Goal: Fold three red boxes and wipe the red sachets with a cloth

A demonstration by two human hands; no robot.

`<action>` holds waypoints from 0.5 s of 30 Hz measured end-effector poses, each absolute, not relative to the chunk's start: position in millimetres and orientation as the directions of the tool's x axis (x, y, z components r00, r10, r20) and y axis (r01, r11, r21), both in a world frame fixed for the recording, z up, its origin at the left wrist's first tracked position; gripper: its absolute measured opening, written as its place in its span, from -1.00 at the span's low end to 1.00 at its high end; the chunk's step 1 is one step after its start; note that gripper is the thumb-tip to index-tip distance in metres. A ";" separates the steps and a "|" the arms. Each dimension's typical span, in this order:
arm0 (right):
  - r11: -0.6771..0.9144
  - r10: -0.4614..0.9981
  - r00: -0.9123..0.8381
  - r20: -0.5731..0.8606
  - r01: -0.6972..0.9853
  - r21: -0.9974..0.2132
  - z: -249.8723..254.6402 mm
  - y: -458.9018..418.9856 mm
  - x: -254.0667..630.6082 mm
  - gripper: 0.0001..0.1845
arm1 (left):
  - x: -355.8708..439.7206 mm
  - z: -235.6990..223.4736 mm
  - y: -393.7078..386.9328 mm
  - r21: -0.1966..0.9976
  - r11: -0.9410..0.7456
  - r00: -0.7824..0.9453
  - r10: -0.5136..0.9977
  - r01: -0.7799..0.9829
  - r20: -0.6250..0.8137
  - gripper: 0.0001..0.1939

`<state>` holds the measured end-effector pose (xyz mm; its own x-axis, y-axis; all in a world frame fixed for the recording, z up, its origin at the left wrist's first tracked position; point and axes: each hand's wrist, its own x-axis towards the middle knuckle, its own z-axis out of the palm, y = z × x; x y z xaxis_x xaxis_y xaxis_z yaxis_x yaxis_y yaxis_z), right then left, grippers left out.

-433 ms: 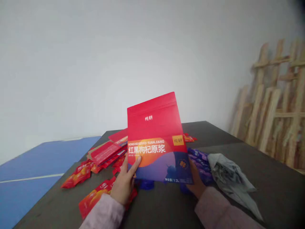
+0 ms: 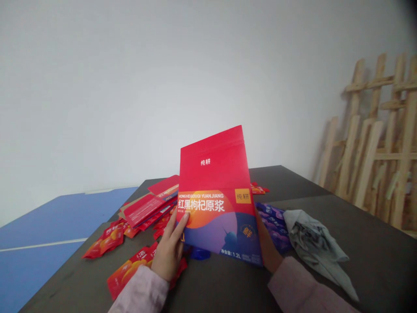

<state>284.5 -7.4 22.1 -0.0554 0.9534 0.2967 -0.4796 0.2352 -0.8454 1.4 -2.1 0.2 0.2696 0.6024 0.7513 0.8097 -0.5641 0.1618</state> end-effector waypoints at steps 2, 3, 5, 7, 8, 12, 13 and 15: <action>0.207 0.957 -0.077 0.279 -0.491 -0.846 28.7 -9.3 283.4 0.05 | -0.5 0.7 -1.2 0.152 -0.580 0.282 0.588 0.801 0.758 -0.09; 0.193 0.953 -0.113 0.282 -0.492 -0.849 30.6 -10.1 283.8 0.07 | -1.2 1.1 -1.1 0.131 -0.592 0.302 0.574 0.795 0.761 -0.08; 0.152 0.934 -0.210 0.290 -0.500 -0.853 29.7 -10.0 286.8 0.09 | -2.2 1.8 -1.4 0.083 -0.607 0.343 0.550 0.790 0.761 -0.06; 0.095 0.917 -0.284 0.281 -0.529 -0.844 23.1 -7.4 292.8 0.10 | -2.8 2.0 -2.2 0.048 -0.603 0.365 0.543 0.796 0.757 -0.03; 0.057 0.909 -0.319 0.270 -0.545 -0.836 19.0 -5.6 296.6 0.13 | -3.0 1.9 -2.7 0.040 -0.594 0.363 0.542 0.803 0.758 -0.03; -0.094 0.852 -0.452 0.263 -0.628 -0.773 13.7 -1.6 310.2 0.22 | -3.1 1.7 -5.1 0.040 -0.575 0.337 0.533 0.817 0.776 -0.02; -0.106 0.849 -0.452 0.274 -0.653 -0.750 16.3 -2.1 311.2 0.16 | -2.9 1.8 -5.7 0.039 -0.581 0.343 0.533 0.813 0.774 -0.03; -0.096 0.869 -0.410 0.275 -0.687 -0.720 23.5 -3.9 309.4 -0.01 | -2.5 2.1 -6.5 0.034 -0.599 0.368 0.535 0.800 0.760 -0.05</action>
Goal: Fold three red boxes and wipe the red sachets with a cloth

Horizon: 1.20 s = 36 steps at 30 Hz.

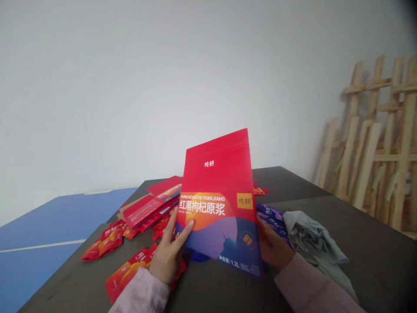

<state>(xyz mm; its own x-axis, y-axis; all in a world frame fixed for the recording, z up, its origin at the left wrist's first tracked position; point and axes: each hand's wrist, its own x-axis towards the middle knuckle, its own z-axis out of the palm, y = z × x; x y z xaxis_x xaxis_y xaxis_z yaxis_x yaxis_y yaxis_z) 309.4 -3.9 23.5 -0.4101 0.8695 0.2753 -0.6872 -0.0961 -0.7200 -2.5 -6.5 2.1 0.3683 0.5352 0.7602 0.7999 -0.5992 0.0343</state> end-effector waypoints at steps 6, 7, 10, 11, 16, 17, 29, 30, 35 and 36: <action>-0.069 0.947 -0.273 0.170 -0.689 -0.721 27.5 -0.3 297.3 -0.22 | -1.5 3.2 -5.1 0.015 -0.645 0.407 0.499 0.764 0.765 -0.08; -0.067 0.953 -0.258 0.161 -0.693 -0.718 26.2 1.1 297.3 -0.24 | -1.6 3.3 -4.5 0.011 -0.648 0.400 0.483 0.762 0.779 -0.08; -0.095 0.946 -0.289 0.146 -0.680 -0.727 25.5 2.7 300.1 -0.42 | -3.1 4.1 -3.0 0.006 -0.649 0.384 0.457 0.761 0.802 -0.07; -0.121 0.934 -0.327 0.142 -0.665 -0.737 26.8 2.1 301.1 -0.49 | -4.0 4.4 -2.5 0.003 -0.650 0.386 0.454 0.760 0.803 -0.07; -0.269 0.842 -0.532 0.091 -0.558 -0.785 39.8 -6.5 301.4 -0.59 | -9.1 5.0 0.8 -0.013 -0.680 0.420 0.438 0.733 0.794 -0.05; -0.291 0.825 -0.559 0.081 -0.545 -0.786 41.6 -8.0 300.9 -0.61 | -9.6 4.6 1.3 -0.014 -0.688 0.429 0.437 0.726 0.790 -0.06; -0.358 0.854 -0.520 -0.010 -0.573 -0.738 -4.7 18.4 311.5 -0.57 | -9.2 -0.6 3.6 0.014 -0.689 0.416 0.453 0.724 0.789 -0.06; -0.357 0.861 -0.509 -0.014 -0.584 -0.729 -4.9 19.4 311.4 -0.56 | -10.0 -1.4 3.9 0.013 -0.688 0.416 0.453 0.726 0.789 -0.07; -0.341 0.863 -0.506 0.011 -0.597 -0.726 2.4 19.3 310.2 -0.57 | -12.8 -7.2 3.6 -0.004 -0.661 0.423 0.476 0.751 0.771 -0.11; -0.341 0.863 -0.505 0.010 -0.596 -0.728 2.9 20.0 310.6 -0.57 | -12.6 -8.0 3.8 0.003 -0.659 0.420 0.484 0.753 0.768 -0.10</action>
